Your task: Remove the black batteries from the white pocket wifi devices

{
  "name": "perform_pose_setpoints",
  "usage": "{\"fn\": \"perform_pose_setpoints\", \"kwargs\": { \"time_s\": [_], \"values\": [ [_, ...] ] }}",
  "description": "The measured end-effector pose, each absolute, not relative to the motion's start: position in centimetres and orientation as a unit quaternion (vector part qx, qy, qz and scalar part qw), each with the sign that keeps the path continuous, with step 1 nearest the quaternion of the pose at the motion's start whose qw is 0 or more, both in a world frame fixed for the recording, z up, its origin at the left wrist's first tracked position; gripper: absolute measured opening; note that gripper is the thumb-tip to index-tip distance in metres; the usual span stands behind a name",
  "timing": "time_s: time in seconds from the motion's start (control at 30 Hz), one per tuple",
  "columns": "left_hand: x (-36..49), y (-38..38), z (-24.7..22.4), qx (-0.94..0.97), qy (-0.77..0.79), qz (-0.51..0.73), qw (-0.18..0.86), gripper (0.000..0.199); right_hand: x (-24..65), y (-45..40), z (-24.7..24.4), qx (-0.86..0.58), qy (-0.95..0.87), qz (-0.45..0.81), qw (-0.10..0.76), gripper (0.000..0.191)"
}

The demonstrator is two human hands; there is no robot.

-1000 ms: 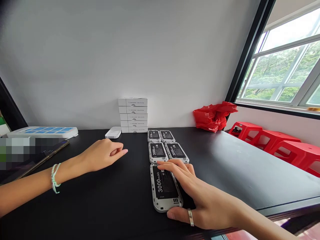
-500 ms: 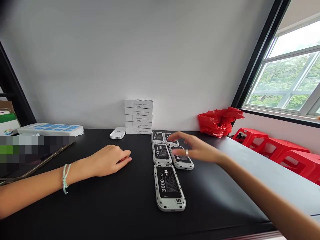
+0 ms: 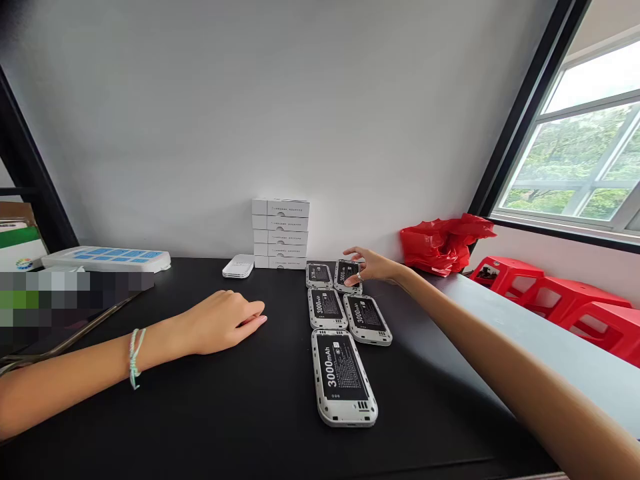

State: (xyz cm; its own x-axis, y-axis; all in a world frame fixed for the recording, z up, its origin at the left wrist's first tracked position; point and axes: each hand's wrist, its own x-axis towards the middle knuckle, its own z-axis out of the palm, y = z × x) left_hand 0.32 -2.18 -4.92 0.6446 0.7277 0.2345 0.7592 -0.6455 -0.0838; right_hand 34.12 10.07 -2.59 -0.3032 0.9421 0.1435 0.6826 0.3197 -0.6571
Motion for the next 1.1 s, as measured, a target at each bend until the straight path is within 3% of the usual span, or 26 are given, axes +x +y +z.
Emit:
{"fn": "perform_pose_setpoints", "kwargs": {
  "time_s": [0.1, 0.2, 0.37, 0.43, 0.63, 0.93, 1.1],
  "values": [
    [0.2, -1.8, -4.7, -0.896, -0.428, -0.102, 0.068, 0.030, 34.0, 10.5, -1.8, -0.531, -0.725, 0.234, 0.371, 0.072],
    [0.3, -0.7, -4.1, -0.885, -0.434, -0.166, -0.001, 0.015, 32.5, 10.3, -0.2, -0.513, -0.692, 0.243, 0.446, 0.059],
    [1.2, 2.2, -3.7, -0.857, -0.397, -0.323, -0.060, 0.096, 26.3, 8.3, 0.4, -0.462, -0.701, 0.338, 0.425, 0.043],
    [1.4, 3.3, -3.9, -0.861, -0.381, -0.325, -0.082, 0.111, 23.6, 7.4, -0.6, -0.451, -0.714, 0.366, 0.391, 0.036],
    [0.3, 4.9, -5.2, -0.861, -0.394, -0.269, -0.175, 0.113, 19.5, 6.9, -3.3, -0.453, -0.756, 0.357, 0.308, 0.014],
    [-0.2, 5.5, -5.3, -0.835, -0.429, -0.245, -0.241, 0.107, 18.1, 7.9, -3.4, -0.419, -0.852, 0.210, 0.234, 0.008],
    [-0.2, 5.6, -5.0, -0.835, -0.439, -0.226, -0.244, 0.104, 17.4, 8.2, -2.9, -0.435, -0.855, 0.215, 0.184, 0.009]
  ]
}}
